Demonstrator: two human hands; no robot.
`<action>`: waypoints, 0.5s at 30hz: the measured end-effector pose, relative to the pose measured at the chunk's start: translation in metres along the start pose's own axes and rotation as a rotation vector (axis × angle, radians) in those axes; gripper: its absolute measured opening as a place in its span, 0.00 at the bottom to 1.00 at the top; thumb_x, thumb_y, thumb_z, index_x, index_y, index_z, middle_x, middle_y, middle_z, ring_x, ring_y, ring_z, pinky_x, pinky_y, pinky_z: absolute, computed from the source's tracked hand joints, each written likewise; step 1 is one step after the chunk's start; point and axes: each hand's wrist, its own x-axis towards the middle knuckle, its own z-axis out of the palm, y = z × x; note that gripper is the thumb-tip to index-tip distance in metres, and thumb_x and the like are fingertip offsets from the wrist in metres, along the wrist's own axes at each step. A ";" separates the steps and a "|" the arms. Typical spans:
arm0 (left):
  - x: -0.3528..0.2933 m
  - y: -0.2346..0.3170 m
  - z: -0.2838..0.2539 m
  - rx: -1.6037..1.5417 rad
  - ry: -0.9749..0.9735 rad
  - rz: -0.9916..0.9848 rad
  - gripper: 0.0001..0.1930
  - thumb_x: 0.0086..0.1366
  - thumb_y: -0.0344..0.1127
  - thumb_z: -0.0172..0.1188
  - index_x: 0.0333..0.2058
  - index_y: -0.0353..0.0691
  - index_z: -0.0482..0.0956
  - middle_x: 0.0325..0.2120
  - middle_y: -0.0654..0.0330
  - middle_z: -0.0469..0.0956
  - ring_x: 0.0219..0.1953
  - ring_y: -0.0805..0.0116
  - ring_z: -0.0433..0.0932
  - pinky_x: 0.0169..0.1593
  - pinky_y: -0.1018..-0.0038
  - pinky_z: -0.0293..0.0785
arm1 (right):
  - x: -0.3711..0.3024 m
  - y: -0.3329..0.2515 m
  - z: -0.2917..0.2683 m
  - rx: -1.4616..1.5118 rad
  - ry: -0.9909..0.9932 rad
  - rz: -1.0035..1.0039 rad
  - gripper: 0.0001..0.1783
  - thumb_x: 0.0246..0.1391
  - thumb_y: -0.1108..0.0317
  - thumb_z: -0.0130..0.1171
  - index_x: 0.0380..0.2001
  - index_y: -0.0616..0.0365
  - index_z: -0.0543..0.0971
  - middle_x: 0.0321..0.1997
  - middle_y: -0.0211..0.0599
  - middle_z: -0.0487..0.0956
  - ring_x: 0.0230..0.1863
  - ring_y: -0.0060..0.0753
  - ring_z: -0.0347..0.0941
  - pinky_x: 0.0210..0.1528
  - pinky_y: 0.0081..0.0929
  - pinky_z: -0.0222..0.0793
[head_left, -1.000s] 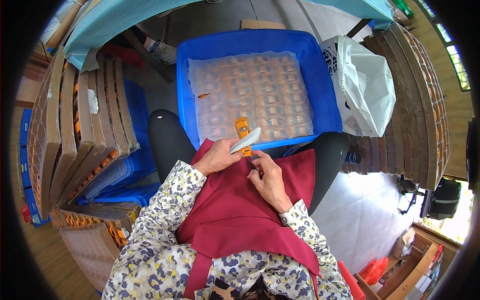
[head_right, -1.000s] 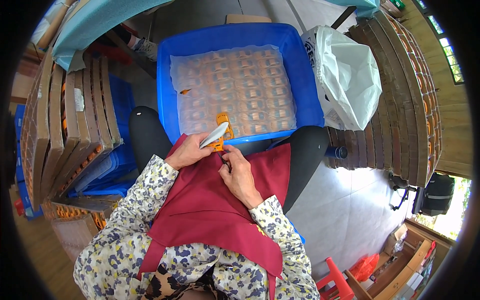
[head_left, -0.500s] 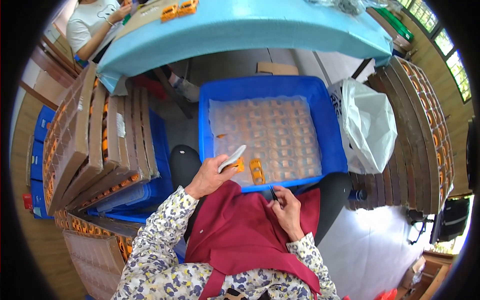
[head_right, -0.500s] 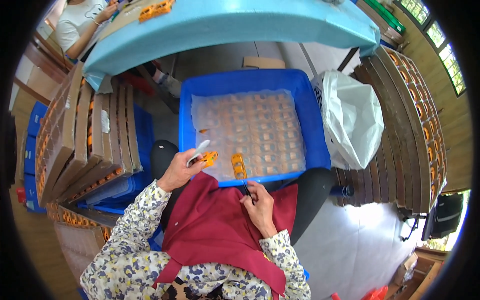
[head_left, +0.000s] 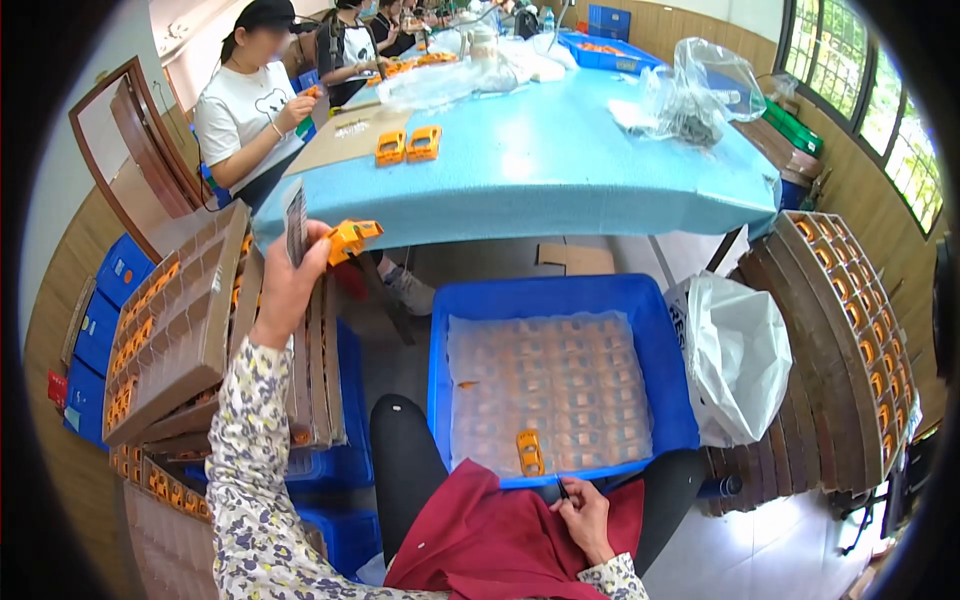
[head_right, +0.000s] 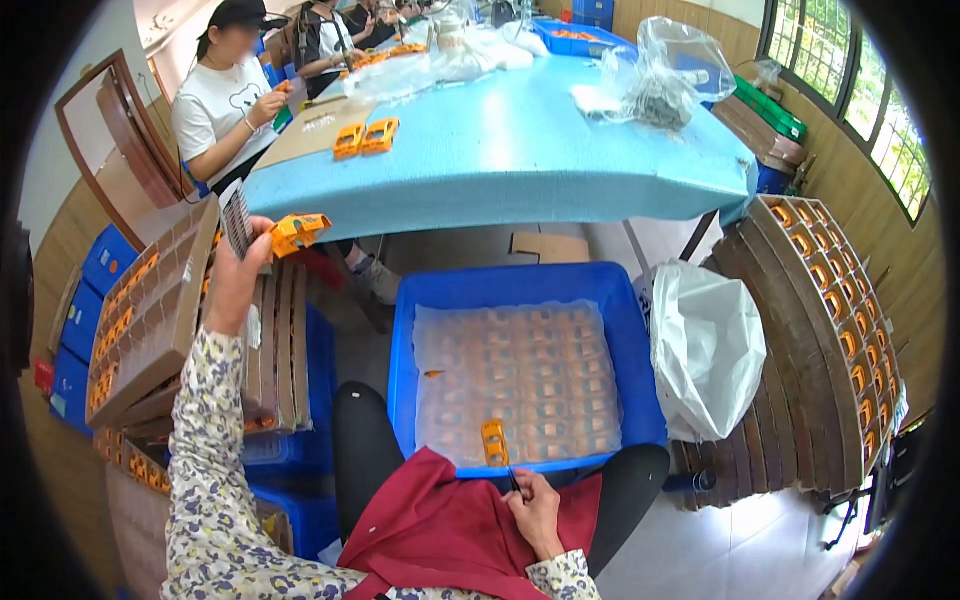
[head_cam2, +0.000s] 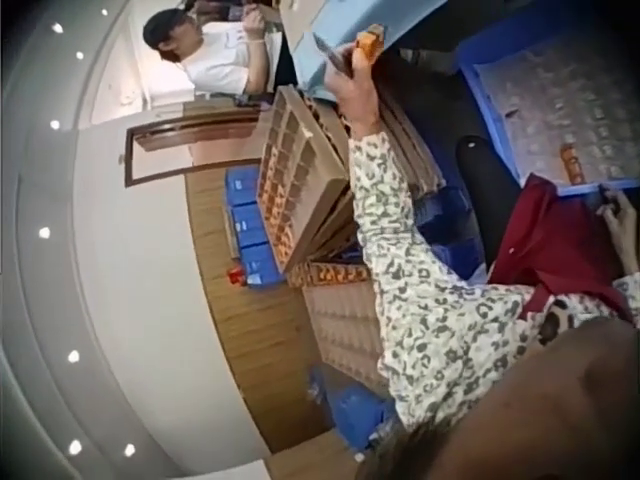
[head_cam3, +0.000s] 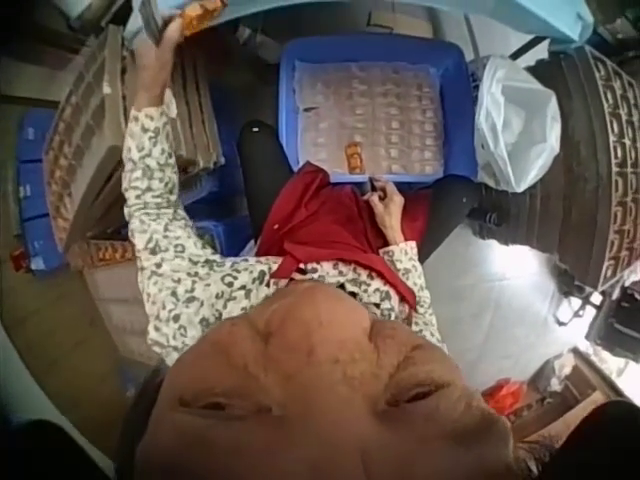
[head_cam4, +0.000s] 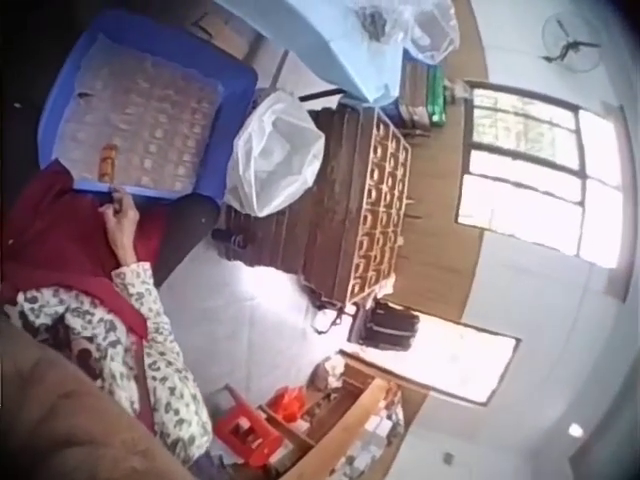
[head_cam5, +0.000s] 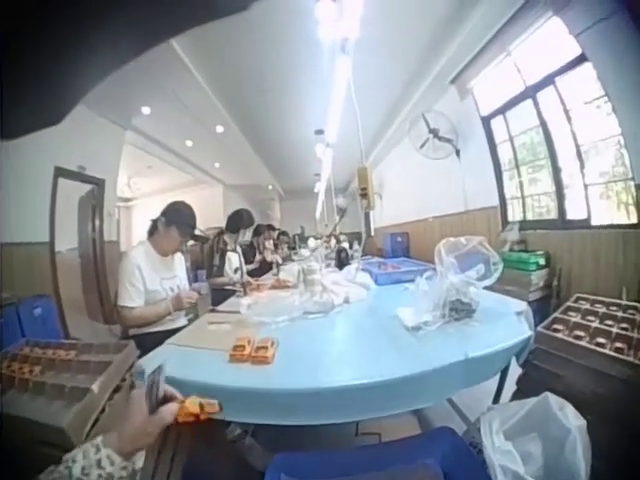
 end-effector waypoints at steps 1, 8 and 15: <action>0.016 -0.004 -0.004 0.067 0.006 -0.003 0.09 0.65 0.34 0.57 0.38 0.34 0.76 0.30 0.67 0.74 0.32 0.80 0.70 0.37 0.79 0.67 | 0.000 0.000 0.000 -0.015 -0.013 0.022 0.12 0.47 0.87 0.53 0.37 0.73 0.73 0.41 0.44 0.79 0.29 0.25 0.80 0.30 0.17 0.74; 0.120 -0.065 0.001 0.354 0.096 0.114 0.15 0.63 0.42 0.62 0.36 0.34 0.77 0.21 0.61 0.73 0.27 0.78 0.71 0.33 0.75 0.68 | 0.005 0.000 0.001 -0.051 -0.006 0.048 0.12 0.47 0.86 0.54 0.38 0.73 0.74 0.37 0.42 0.80 0.30 0.24 0.80 0.30 0.18 0.74; 0.173 -0.142 -0.003 0.648 0.185 0.149 0.20 0.64 0.48 0.59 0.41 0.34 0.79 0.22 0.52 0.75 0.27 0.73 0.75 0.33 0.70 0.71 | 0.004 -0.005 0.001 -0.001 0.067 0.040 0.11 0.48 0.86 0.54 0.38 0.72 0.74 0.35 0.41 0.80 0.29 0.23 0.80 0.31 0.19 0.75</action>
